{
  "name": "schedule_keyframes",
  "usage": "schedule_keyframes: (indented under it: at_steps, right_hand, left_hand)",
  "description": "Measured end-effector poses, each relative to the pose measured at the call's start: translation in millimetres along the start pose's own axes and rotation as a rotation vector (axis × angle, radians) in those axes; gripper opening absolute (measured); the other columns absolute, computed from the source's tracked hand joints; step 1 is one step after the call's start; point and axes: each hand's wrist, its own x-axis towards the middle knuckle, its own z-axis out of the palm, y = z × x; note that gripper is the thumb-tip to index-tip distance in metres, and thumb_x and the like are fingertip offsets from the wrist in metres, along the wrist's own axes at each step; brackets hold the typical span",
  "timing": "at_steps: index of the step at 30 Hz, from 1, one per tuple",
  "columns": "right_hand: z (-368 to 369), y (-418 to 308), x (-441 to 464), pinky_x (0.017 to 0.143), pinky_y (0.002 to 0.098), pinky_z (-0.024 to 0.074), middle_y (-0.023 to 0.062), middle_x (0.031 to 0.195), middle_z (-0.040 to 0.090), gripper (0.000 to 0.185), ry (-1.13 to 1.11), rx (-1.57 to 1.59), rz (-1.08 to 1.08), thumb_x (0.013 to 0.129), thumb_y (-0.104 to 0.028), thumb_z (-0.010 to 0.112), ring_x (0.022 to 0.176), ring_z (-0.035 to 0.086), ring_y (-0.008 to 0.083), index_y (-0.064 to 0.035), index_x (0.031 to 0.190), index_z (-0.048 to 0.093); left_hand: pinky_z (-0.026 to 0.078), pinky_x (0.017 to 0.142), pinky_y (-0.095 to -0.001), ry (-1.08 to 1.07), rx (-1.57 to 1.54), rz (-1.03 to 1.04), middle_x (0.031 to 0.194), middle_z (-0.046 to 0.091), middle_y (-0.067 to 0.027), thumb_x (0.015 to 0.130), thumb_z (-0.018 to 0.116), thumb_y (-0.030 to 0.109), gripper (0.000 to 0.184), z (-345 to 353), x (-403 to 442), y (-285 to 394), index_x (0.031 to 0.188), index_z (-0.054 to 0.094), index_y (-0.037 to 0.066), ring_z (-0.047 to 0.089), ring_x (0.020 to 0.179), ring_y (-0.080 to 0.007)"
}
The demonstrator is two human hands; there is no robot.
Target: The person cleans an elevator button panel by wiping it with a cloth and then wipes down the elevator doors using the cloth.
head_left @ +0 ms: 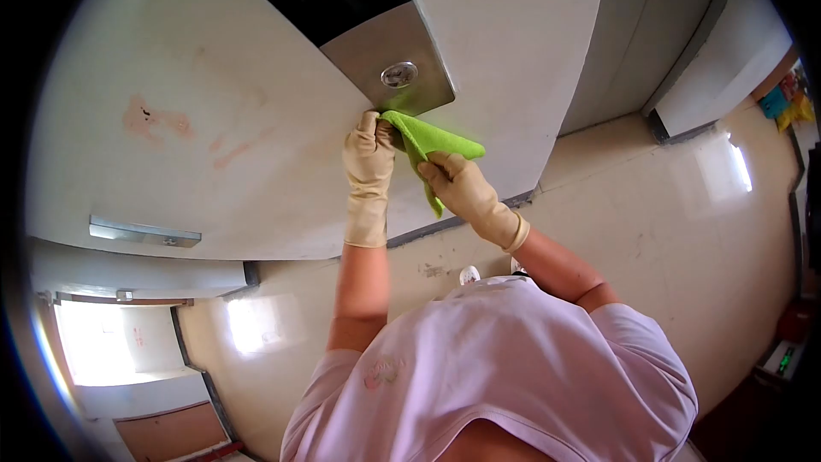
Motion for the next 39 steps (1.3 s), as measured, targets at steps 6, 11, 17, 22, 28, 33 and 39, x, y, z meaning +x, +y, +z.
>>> schedule_keyframes:
  at_steps: [6,11,17,22,28,33,39]
  right_hand:
    - [-8,-11,1,0.06,0.0296,0.0451,0.0123,0.071,0.061,0.025,0.074,-0.135,-0.125,0.089,-0.021,0.058,0.06,0.054,0.0151,0.0018,0.099,0.062]
    - [-13,-27,23,0.056,0.0318,0.045,0.0134,0.067,0.061,0.023,0.316,-0.241,-0.196,0.085,-0.022,0.064,0.056,0.056,0.0229,0.0004,0.091,0.062]
    - [-11,-20,57,0.048,0.0352,0.0416,0.0066,0.06,0.058,0.025,0.663,-0.473,-0.52,0.078,-0.025,0.07,0.053,0.057,0.027,-0.0081,0.074,0.053]
    - [-5,-19,62,0.046,0.0345,0.0406,0.0054,0.057,0.056,0.022,0.771,-0.55,-0.673,0.076,-0.023,0.072,0.049,0.054,0.0252,-0.0102,0.073,0.055]
    - [3,-56,61,0.045,0.0361,0.0401,0.0056,0.056,0.054,0.023,0.74,-0.616,-0.761,0.076,-0.026,0.071,0.05,0.054,0.0274,-0.0125,0.071,0.053]
    - [-9,-30,62,0.045,0.0361,0.0404,0.0054,0.057,0.055,0.025,0.745,-0.477,-0.629,0.077,-0.029,0.07,0.05,0.054,0.0273,-0.0123,0.07,0.053]
    - [-2,-45,65,0.045,0.0349,0.0411,0.006,0.059,0.057,0.025,0.679,-0.659,-0.757,0.077,-0.028,0.072,0.052,0.057,0.0248,-0.0114,0.072,0.054]
  left_hand:
    - [0.048,0.058,-0.0326,0.116,0.005,0.028,0.073,0.062,-0.0142,0.086,0.058,0.01,0.007,-17,-8,-2,0.092,0.061,0.007,0.061,0.063,-0.0271]
    - [0.045,0.054,-0.0339,0.138,-0.037,0.027,0.067,0.061,-0.0133,0.082,0.065,0.018,0.013,-16,5,14,0.087,0.061,0.006,0.059,0.058,-0.0272]
    - [0.041,0.05,-0.0347,0.017,-0.064,-0.142,0.06,0.058,-0.0086,0.082,0.067,0.024,0.02,-13,2,16,0.082,0.059,0.006,0.055,0.053,-0.0229]
    - [0.042,0.052,-0.032,-0.009,-0.201,-0.218,0.062,0.058,-0.009,0.085,0.063,0.019,0.014,-6,-1,21,0.082,0.058,0.006,0.054,0.053,-0.0213]
    - [0.042,0.053,-0.0252,0.121,-0.484,-0.223,0.063,0.056,-0.0026,0.087,0.06,0.012,0.011,8,-6,12,0.083,0.059,0.001,0.046,0.057,-0.0064]
    - [0.041,0.052,-0.0242,-0.007,-0.368,-0.346,0.059,0.055,-0.0029,0.087,0.061,0.014,0.015,-6,-6,24,0.08,0.058,0.001,0.046,0.056,-0.0071]
    - [0.041,0.051,-0.0249,0.034,-0.524,-0.278,0.059,0.054,-0.0038,0.086,0.062,0.016,0.017,4,-15,11,0.08,0.059,0.001,0.045,0.056,-0.0077]
